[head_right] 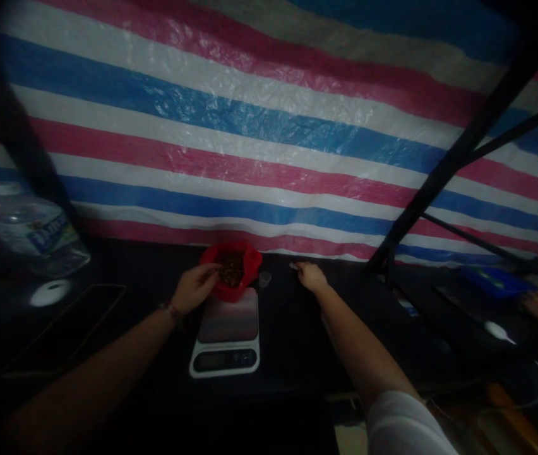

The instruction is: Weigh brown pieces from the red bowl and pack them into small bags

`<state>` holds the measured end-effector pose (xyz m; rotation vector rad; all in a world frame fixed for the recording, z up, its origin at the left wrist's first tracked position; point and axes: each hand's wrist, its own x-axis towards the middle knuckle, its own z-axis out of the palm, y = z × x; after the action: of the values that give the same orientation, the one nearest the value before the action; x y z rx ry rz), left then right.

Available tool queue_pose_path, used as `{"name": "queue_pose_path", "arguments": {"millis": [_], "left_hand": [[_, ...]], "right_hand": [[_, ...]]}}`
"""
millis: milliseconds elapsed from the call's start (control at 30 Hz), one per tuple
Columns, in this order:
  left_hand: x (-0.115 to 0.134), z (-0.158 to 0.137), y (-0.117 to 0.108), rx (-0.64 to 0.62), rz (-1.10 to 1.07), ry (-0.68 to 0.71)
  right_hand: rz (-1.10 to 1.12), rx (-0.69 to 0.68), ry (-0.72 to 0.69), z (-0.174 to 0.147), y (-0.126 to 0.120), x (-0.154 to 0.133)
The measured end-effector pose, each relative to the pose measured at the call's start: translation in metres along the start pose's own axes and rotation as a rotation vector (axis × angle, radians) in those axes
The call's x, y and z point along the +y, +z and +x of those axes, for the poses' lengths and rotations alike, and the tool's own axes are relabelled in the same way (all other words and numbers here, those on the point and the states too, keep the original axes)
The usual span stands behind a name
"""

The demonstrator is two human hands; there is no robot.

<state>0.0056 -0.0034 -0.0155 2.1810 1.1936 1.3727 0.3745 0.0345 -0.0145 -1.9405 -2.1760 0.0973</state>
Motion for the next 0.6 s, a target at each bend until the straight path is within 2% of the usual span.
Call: {"name": "queue_pose_path", "arguments": {"millis": [100,167,200,267,333,433,500,533,600], "left_hand": [[-0.003,0.001,0.0,0.03,-0.039,-0.024],[-0.006,0.003,0.001,0.085,-0.074,-0.052],[-0.007,0.003,0.002,0.121,-0.099,-0.066],[-0.009,0.004,0.003,0.176,-0.177,-0.085],[-0.007,0.004,0.004,0.182,-0.285,-0.095],[-0.002,0.002,0.002,0.105,-0.407,-0.105],[0.002,0.001,0.0,0.044,-0.417,-0.127],[0.003,0.002,-0.001,0.03,-0.411,-0.15],[0.003,0.004,-0.003,0.061,-0.421,-0.228]], "right_hand": [[0.195,0.226,0.009,0.009,-0.008,-0.015],[0.375,0.4,-0.035,0.01,-0.017,-0.037],[0.471,0.428,-0.072,0.009,-0.022,-0.051],[0.625,0.419,-0.123,0.003,-0.029,-0.084],[0.629,0.346,-0.181,-0.004,-0.033,-0.119],[0.665,0.199,-0.34,-0.01,-0.03,-0.16],[0.694,0.163,-0.408,-0.009,-0.023,-0.178],[0.695,0.184,-0.432,-0.008,-0.018,-0.184],[0.677,0.329,-0.43,-0.007,-0.01,-0.193]]}}
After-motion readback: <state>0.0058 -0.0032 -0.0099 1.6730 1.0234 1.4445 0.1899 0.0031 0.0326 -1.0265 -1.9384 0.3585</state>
